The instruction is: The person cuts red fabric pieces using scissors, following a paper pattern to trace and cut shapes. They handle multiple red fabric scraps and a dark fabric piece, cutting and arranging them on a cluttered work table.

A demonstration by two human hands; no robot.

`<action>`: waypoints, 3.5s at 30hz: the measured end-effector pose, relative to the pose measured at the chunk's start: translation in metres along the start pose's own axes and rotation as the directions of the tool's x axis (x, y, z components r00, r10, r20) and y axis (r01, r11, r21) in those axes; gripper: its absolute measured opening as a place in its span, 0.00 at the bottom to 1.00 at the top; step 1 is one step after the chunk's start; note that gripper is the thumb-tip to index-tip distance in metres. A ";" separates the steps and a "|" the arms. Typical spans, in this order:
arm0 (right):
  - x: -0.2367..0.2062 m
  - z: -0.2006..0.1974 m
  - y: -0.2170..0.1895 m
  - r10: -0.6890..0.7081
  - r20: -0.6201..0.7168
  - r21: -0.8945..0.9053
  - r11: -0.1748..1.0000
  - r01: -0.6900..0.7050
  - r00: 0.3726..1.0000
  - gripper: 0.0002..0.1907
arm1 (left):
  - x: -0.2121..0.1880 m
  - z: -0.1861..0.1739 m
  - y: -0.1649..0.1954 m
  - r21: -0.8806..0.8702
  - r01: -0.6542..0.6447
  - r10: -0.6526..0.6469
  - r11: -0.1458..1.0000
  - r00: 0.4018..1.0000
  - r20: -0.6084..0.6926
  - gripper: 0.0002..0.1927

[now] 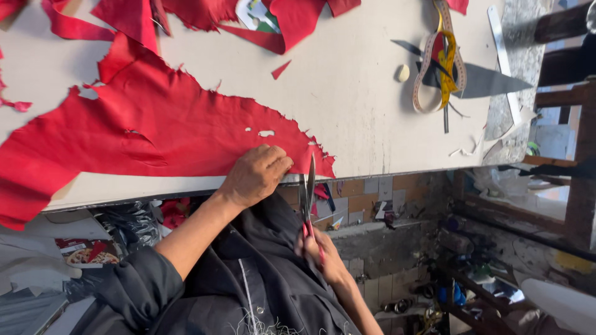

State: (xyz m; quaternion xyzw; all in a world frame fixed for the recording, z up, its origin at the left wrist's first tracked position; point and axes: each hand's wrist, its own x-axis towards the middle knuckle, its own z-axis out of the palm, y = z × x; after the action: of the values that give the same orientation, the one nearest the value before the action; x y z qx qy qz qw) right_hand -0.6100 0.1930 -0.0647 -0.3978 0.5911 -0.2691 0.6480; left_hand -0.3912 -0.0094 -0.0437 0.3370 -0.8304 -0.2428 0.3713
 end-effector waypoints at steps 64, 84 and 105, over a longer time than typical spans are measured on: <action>0.232 -0.085 -0.225 0.551 0.488 -0.845 0.492 0.209 0.677 0.24 | -0.025 0.093 0.069 0.196 0.590 -0.383 0.783 0.706 -0.595 0.07; 0.247 -0.011 -0.238 0.470 0.487 -0.867 0.364 0.342 0.736 0.27 | -0.026 0.093 0.065 0.195 0.602 -0.451 0.774 0.741 -0.497 0.07; 0.057 0.055 -0.043 0.057 0.532 -0.024 0.998 -0.052 0.845 0.46 | -0.123 -0.167 -0.069 0.165 0.088 -0.061 0.982 0.985 -0.163 0.12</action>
State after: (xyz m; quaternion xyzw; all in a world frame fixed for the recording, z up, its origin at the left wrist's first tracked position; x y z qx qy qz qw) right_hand -0.5418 0.1342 -0.0614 -0.4428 0.4005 -0.1271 0.7921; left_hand -0.1738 0.0109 -0.0429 0.4168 -0.8031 -0.1572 0.3958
